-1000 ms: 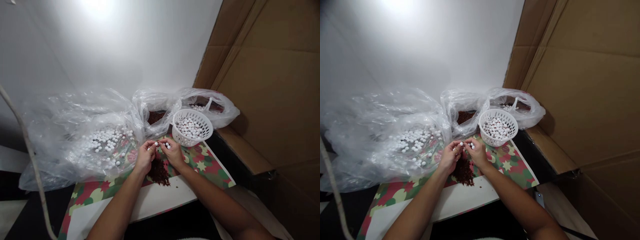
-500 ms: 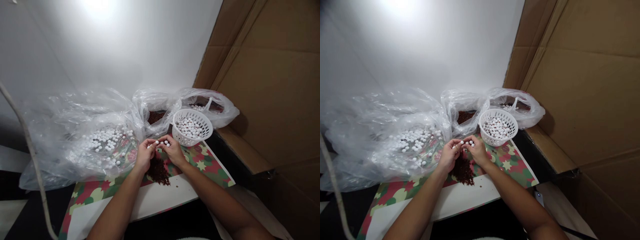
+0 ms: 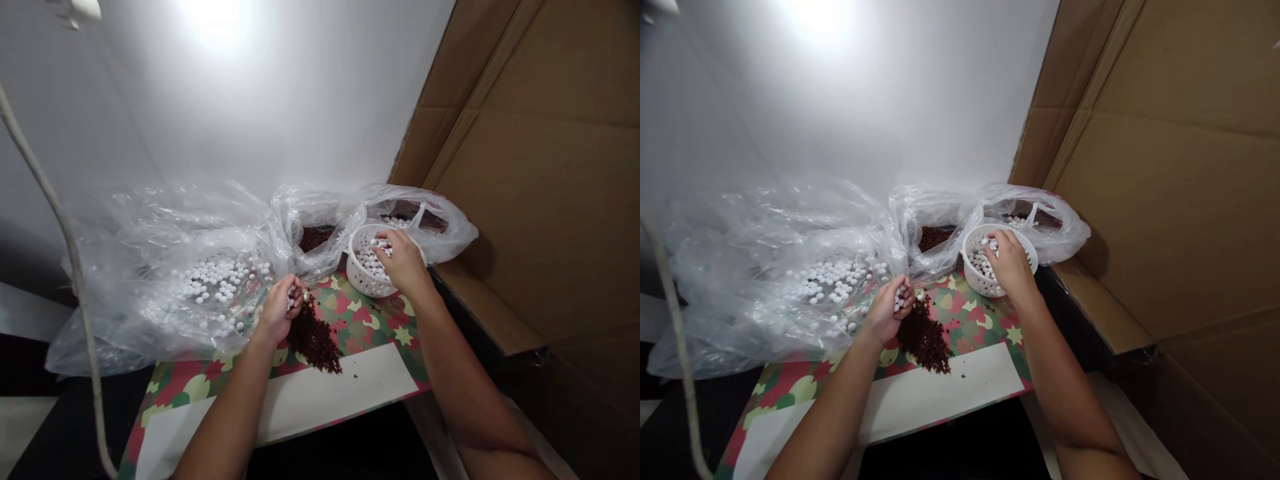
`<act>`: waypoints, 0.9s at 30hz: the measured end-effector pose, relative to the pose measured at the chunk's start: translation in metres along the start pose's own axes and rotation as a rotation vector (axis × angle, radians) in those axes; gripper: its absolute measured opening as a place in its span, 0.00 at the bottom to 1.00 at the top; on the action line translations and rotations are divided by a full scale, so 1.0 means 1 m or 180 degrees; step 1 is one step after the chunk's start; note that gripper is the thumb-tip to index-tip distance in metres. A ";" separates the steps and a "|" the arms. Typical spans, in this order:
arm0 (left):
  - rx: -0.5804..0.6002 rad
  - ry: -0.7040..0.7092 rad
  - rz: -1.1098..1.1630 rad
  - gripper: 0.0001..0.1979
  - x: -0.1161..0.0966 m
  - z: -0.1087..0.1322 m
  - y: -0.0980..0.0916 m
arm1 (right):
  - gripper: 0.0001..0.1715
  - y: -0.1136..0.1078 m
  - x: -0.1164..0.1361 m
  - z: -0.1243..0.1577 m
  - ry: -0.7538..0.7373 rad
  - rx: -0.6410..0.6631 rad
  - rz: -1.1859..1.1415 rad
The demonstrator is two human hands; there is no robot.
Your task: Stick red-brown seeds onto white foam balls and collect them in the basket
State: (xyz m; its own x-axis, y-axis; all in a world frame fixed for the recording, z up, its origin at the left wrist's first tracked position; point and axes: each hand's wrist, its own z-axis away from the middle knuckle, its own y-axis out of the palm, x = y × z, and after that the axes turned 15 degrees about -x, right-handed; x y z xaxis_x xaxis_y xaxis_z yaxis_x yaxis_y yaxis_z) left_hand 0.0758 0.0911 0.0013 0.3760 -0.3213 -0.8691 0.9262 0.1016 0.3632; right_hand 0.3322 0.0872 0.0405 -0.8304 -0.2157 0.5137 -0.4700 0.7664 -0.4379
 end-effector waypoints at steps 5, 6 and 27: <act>0.0145 -0.0099 -0.0081 0.15 0.001 -0.001 -0.003 | 0.11 0.010 0.025 0.022 -0.0318 -0.0005 -0.0190; 0.0160 -0.0062 -0.0142 0.18 0.001 -0.002 -0.003 | 0.12 0.016 0.034 0.034 -0.0334 0.0336 -0.0390; 0.0045 0.0337 -0.0705 0.21 0.015 -0.008 -0.003 | 0.05 0.075 0.024 0.097 0.0897 0.1570 -0.1321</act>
State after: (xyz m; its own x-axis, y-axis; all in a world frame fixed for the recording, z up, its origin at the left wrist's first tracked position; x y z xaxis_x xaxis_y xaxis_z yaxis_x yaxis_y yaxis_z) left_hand 0.0792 0.0934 -0.0156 0.1655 -0.2336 -0.9581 0.9861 0.0263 0.1639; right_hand 0.2482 0.0806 -0.0521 -0.4752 -0.2149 0.8532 -0.8675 0.2764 -0.4135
